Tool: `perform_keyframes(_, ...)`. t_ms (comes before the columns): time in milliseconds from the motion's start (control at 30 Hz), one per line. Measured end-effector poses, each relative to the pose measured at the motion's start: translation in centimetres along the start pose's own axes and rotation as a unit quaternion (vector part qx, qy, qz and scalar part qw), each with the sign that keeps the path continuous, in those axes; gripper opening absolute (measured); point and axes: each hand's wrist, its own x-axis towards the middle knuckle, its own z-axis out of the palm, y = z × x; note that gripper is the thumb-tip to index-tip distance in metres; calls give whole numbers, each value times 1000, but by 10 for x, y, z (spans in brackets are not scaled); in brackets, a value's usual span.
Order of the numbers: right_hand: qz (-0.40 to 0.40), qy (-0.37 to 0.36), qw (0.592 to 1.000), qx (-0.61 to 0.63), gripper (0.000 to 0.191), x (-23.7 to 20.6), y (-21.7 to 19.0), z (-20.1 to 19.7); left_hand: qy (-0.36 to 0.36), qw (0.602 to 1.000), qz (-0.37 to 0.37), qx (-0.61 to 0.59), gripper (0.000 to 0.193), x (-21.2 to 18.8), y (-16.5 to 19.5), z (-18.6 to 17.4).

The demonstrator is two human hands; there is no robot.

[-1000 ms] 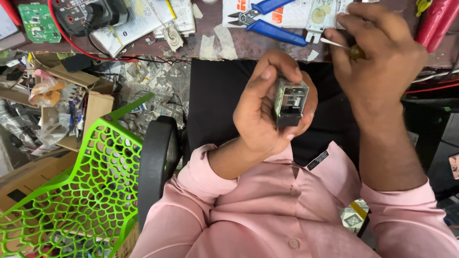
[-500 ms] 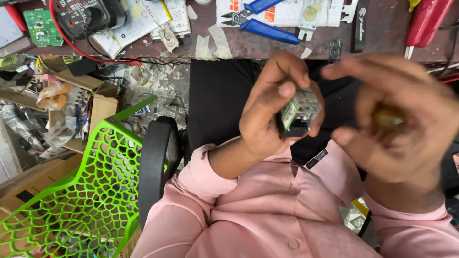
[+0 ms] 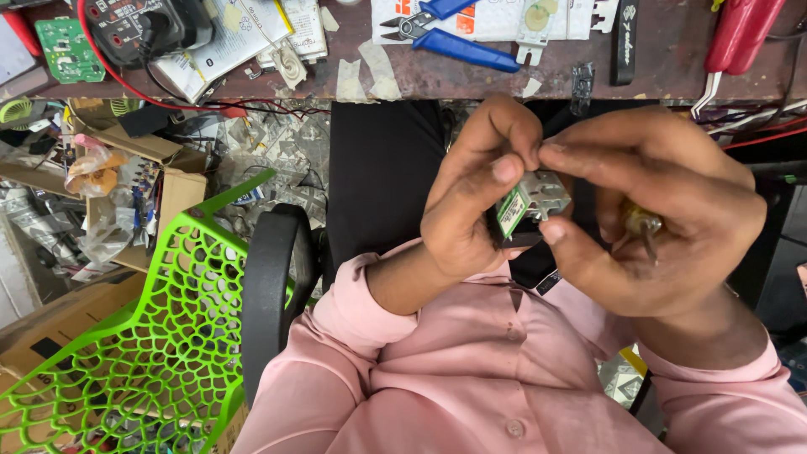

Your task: The person holds a small electrical relay/contactor component and uses a screwdriver to pry open and disassemble its casing, manipulating its internal parts by hand. They then pick up multimeter test probes and touch them to the component's terminals to test it, before continuing to handle and reassemble the parts.

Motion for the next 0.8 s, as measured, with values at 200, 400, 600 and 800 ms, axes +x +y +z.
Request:
perform_keyframes(200,-38,0,999,0,39,0,5,1,14,999,-33,-41,19,2,5,4)
perform_keyframes(400,-46,10,999,-14,37,-1,13,4,-2,1000,10,12,24,4,-6,-6)
perform_keyframes(600,-25,17,999,-20,32,-4,19,7,-8,1000,-1,22,23,5,-13,-14)
perform_keyframes(800,-28,25,999,-36,27,-7,23,4,-7,991,37,126,25,9,-22,-19)
